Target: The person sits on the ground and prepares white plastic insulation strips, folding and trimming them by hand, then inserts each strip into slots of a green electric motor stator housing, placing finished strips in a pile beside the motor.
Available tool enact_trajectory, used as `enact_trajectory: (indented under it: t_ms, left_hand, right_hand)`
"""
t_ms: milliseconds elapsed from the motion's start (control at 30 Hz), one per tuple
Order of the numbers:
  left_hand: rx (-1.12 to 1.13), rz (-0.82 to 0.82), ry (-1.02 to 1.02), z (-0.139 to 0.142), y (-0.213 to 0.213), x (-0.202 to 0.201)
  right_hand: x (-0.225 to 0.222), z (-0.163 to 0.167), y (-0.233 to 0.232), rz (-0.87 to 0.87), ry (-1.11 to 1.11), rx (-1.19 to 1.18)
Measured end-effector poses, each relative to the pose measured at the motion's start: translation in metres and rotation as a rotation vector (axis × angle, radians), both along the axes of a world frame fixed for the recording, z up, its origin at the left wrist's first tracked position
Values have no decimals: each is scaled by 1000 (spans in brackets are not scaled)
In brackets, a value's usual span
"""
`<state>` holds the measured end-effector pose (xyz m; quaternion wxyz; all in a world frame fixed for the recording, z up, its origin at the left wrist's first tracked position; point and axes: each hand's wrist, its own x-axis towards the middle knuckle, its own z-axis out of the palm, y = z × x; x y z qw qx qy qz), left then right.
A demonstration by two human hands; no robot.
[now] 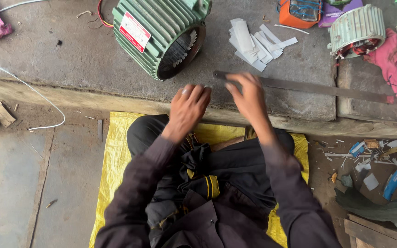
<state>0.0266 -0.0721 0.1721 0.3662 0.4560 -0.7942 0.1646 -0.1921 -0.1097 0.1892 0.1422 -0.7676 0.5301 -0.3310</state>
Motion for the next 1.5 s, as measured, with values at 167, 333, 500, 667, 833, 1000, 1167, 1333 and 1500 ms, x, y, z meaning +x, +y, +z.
enact_trajectory:
  t_ms: [167, 333, 500, 667, 833, 1000, 1167, 1333, 1500]
  left_hand:
    - [312, 84, 121, -22, -9, -38]
    - [401, 174, 165, -30, 12, -52]
    - [339, 208, -85, -35, 15, -63]
    - [345, 151, -77, -44, 18, -62]
    - [358, 105, 95, -43, 24, -50]
    - [183, 90, 84, -34, 26, -42]
    - [217, 13, 10, -25, 23, -35]
    - [252, -71, 378, -13, 37, -35]
    - [465, -83, 744, 0, 53, -40]
  right_hand:
    - [12, -24, -61, 73, 247, 44]
    - [7, -33, -74, 76, 316, 250]
    - [9, -31, -80, 84, 311, 328]
    - [-5, -22, -62, 122, 212, 126]
    - [-18, -7, -14, 108, 45, 190]
    - [-23, 5, 20, 23, -140, 199]
    - [-19, 6, 32, 42, -172, 242]
    - [-13, 7, 42, 180, -225, 259]
    - [-8, 9, 61, 212, -409, 302]
